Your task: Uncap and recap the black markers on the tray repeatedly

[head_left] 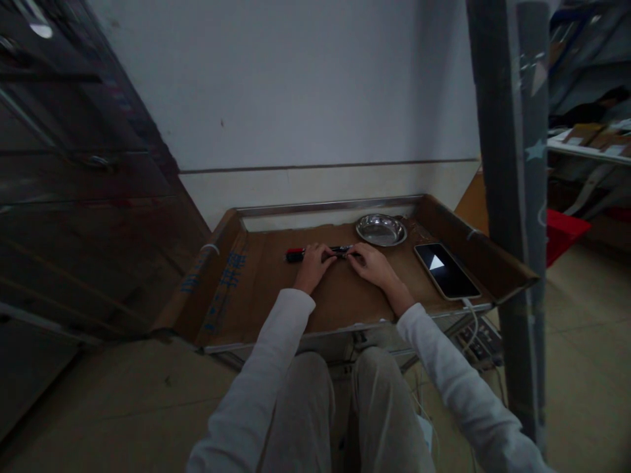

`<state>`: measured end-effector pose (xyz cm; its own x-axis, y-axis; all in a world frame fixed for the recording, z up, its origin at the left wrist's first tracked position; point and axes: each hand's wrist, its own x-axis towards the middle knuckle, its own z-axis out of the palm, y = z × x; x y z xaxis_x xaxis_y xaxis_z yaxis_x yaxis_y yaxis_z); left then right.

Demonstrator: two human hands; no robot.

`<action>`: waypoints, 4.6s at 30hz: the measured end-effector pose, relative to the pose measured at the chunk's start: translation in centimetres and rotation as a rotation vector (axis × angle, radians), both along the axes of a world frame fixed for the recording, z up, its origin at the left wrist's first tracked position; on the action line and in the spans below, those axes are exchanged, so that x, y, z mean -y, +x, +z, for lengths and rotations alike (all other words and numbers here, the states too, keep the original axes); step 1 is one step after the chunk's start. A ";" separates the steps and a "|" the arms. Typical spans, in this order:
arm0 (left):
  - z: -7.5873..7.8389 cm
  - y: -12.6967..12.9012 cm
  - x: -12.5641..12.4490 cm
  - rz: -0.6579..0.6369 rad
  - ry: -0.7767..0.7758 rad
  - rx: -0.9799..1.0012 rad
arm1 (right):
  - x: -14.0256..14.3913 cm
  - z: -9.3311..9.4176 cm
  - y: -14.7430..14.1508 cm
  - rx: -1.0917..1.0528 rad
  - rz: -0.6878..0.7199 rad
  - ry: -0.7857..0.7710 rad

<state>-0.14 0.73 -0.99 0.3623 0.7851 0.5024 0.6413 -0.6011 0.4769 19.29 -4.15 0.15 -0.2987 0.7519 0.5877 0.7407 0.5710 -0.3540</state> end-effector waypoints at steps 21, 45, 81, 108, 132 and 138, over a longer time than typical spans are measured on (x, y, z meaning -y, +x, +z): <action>2.4 -5.2 2.2 -0.211 -0.225 0.002 | -2.6 -2.3 0.4 -0.086 0.072 -0.083; 0.6 0.9 0.8 -0.133 -0.191 0.164 | -2.6 -2.0 0.4 -0.012 -0.045 -0.075; 1.7 -0.3 1.6 0.206 0.107 -0.236 | -2.6 -2.0 0.5 -0.014 -0.072 -0.020; 2.2 -4.2 3.1 -0.139 -0.248 0.183 | -0.9 -0.8 -1.2 -0.112 0.134 -0.013; 4.2 0.1 1.9 -0.048 -0.247 0.578 | -2.2 -2.0 -0.2 -0.109 0.136 -0.135; 3.8 -1.1 1.5 -0.017 -0.256 0.668 | -2.0 -1.8 0.0 -0.120 0.138 -0.141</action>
